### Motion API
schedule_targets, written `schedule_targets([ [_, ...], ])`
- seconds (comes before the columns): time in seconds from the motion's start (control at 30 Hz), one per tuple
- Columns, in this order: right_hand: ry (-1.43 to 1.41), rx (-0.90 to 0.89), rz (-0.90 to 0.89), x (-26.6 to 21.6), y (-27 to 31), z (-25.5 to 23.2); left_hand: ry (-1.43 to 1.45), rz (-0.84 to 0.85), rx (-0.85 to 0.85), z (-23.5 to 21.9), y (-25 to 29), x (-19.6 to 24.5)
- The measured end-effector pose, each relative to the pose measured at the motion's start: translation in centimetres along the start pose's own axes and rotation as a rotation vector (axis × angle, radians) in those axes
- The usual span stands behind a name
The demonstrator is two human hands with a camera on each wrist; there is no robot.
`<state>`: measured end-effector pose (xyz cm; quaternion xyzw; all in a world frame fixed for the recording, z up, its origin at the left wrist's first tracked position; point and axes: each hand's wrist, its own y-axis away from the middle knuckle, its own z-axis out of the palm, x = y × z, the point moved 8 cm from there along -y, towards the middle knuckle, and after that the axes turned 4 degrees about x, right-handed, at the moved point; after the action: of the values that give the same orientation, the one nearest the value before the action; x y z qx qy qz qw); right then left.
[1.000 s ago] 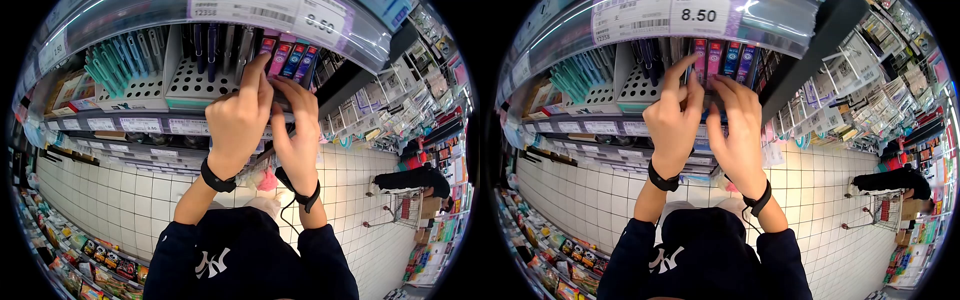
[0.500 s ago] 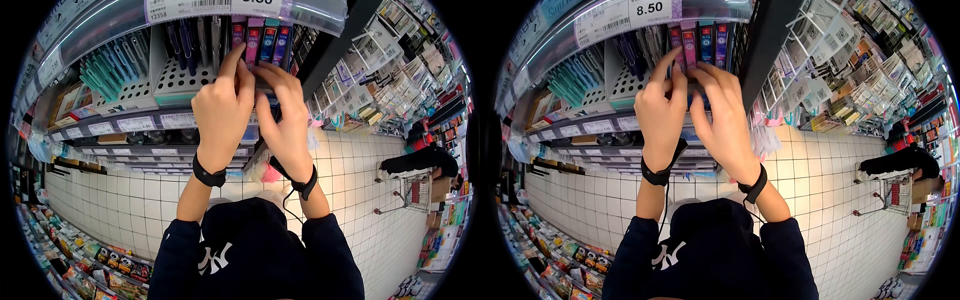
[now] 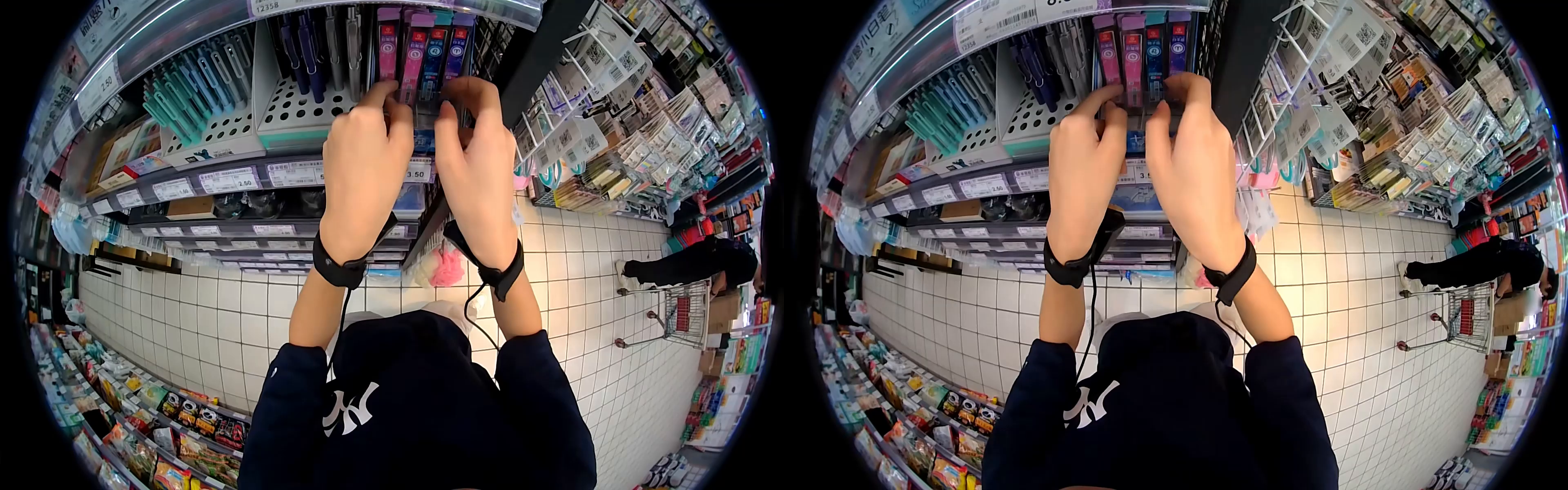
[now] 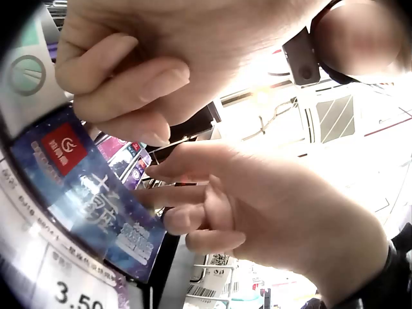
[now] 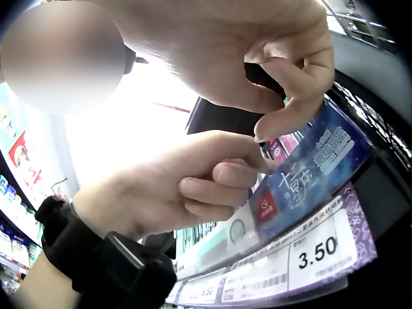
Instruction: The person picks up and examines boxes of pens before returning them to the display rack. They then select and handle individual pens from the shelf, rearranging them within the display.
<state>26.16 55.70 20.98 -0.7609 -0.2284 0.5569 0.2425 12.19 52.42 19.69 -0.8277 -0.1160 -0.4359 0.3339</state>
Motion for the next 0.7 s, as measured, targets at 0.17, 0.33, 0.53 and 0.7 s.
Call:
schedule_targets([
  [0.17, 0.189, -0.011, -0.119, -0.8, -0.6, 0.3, -0.141, 0.158, 0.047, -0.6, -0.8, 1.3],
  [0.33, 0.273, -0.072, -0.153, -1.0, -0.7, 0.4, -0.327, 0.301, 0.056, -1.2, -0.9, 3.4],
  [0.53, 0.185, -0.084, -0.121, -1.3, -0.7, -0.1, -0.266, 0.342, 0.055, -1.6, -0.7, 3.1],
  [0.7, 0.180, -0.039, -0.263, -0.6, -1.3, 0.6, -0.519, 0.503, 0.085, -0.2, -1.0, 1.7],
])
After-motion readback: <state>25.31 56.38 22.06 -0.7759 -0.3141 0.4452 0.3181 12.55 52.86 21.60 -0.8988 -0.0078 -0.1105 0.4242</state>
